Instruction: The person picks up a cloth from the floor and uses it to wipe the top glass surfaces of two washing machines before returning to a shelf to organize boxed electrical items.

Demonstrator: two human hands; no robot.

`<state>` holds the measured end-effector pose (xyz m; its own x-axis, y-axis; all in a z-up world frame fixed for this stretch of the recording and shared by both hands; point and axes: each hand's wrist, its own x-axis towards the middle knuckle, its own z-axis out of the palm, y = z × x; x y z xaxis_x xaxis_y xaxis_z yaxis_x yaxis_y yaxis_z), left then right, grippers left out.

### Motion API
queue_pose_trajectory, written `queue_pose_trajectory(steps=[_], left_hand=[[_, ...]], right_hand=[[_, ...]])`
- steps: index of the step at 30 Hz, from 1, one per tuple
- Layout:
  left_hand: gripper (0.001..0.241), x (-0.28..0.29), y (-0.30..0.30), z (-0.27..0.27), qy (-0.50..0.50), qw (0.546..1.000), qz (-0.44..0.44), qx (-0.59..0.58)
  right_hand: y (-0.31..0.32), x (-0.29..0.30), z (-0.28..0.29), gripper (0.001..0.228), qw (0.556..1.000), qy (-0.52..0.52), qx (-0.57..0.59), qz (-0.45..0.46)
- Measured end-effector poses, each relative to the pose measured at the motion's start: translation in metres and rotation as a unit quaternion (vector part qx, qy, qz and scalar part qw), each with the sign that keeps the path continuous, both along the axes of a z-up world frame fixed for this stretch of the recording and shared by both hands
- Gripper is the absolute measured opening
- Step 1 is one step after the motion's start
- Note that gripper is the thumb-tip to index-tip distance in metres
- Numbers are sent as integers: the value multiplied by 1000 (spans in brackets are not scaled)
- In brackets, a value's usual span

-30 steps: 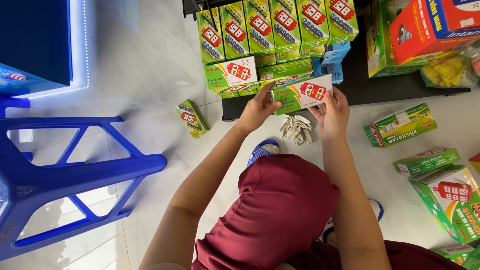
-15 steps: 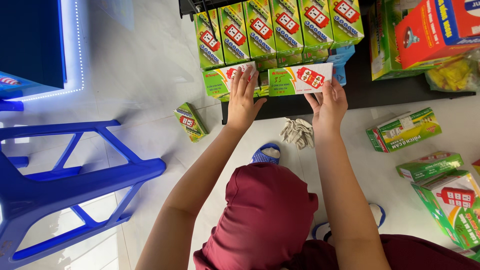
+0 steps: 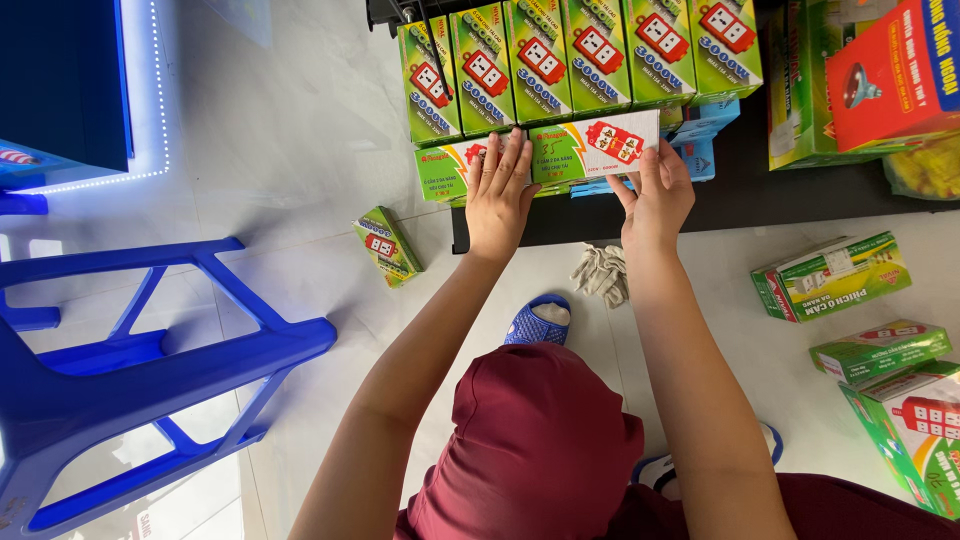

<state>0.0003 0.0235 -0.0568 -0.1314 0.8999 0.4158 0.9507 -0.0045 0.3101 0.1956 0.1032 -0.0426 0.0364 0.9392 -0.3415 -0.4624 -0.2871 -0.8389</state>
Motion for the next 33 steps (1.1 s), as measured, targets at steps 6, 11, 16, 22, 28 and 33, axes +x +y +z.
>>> queue_pose_trajectory(steps=[6,11,16,22,28,33], left_hand=[[64,2,1,-1,14,1000,5,3],[61,2,0,-4,27,1000,4,7],[56,2,1,-3,70,997,3,25],[57,2,0,1,60,998,-5,-2],[61,3,-1,4,90,996,8,4],[69,1,-10,6,51,999,-9,-9]], right_hand=[[2,-4,-9,40,998,-53,16,-16],[3,-2,-37,37,974,-191,112,-39],[3,1,-44,38,919,-369,140,-9],[4,5,-55,51,965,-226,135,19],[-9,9,-67,80,966,-206,154,15],[-19,15,-61,78,956,-248,157,-5]])
